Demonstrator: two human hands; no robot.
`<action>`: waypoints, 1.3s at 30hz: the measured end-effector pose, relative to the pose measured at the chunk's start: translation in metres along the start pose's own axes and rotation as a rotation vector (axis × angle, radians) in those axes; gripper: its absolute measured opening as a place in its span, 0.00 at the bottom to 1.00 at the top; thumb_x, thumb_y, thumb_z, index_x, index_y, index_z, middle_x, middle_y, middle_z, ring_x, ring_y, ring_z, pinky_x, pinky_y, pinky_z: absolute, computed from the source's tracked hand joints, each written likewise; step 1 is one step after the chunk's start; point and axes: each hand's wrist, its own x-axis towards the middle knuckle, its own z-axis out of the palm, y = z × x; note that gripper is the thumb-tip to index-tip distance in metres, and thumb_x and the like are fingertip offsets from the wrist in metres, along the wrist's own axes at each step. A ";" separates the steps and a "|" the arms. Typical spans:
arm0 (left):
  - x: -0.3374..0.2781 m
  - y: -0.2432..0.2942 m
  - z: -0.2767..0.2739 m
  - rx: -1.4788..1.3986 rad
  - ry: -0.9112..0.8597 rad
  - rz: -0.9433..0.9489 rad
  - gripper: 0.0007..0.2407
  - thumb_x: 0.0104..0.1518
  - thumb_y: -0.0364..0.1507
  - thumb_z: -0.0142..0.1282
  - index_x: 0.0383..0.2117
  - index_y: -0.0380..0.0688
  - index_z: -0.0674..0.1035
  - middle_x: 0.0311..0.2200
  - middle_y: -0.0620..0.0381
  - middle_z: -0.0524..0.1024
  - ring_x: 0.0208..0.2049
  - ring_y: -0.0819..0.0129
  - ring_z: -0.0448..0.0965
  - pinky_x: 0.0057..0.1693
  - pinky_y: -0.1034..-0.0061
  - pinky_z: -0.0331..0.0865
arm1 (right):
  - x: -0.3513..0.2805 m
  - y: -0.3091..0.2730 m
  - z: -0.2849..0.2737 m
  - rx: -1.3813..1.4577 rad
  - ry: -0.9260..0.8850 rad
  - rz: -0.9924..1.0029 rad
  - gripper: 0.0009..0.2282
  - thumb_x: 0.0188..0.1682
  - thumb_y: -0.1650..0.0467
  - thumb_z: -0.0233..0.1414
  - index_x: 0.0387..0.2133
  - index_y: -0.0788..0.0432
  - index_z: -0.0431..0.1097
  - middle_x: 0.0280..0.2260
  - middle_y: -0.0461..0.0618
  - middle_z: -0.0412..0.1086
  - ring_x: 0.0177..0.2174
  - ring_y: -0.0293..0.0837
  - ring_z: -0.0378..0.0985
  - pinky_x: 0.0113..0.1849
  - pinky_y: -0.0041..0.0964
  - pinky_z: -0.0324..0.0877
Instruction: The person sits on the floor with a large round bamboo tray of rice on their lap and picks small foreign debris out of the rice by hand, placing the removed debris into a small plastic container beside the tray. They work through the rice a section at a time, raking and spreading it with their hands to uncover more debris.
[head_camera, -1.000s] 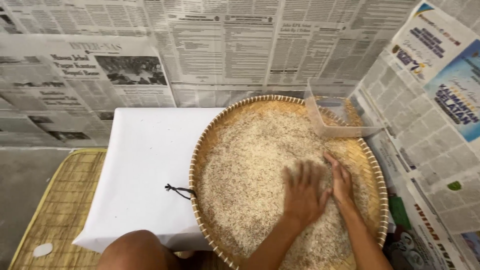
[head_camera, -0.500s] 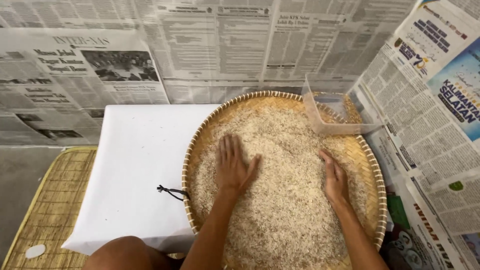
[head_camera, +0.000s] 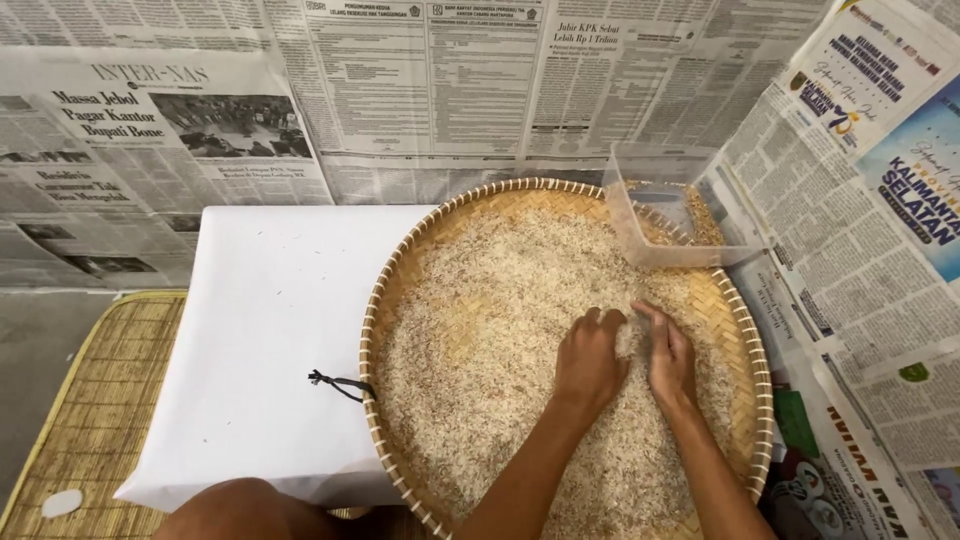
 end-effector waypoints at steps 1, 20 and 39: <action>-0.003 0.003 -0.017 0.002 -0.001 -0.001 0.21 0.45 0.26 0.68 0.46 0.51 0.75 0.42 0.49 0.73 0.44 0.53 0.81 0.47 0.61 0.80 | 0.005 0.010 0.002 0.002 -0.001 0.001 0.19 0.62 0.68 0.32 0.54 0.56 0.71 0.56 0.59 0.68 0.60 0.59 0.62 0.61 0.55 0.53; -0.056 -0.004 -0.155 -0.397 0.089 -0.508 0.08 0.59 0.30 0.57 0.41 0.47 0.83 0.35 0.45 0.84 0.46 0.46 0.83 0.52 0.52 0.74 | 0.006 -0.029 0.022 0.018 -0.165 -0.080 0.14 0.59 0.69 0.44 0.29 0.62 0.75 0.12 0.52 0.67 0.11 0.39 0.64 0.21 0.31 0.65; -0.041 -0.037 -0.132 0.090 0.179 -0.238 0.25 0.44 0.10 0.54 0.51 0.42 0.73 0.51 0.46 0.74 0.50 0.52 0.78 0.53 0.63 0.75 | 0.013 -0.060 -0.027 -0.432 -0.404 0.001 0.07 0.45 0.76 0.56 0.35 0.68 0.78 0.36 0.69 0.77 0.39 0.64 0.82 0.45 0.55 0.74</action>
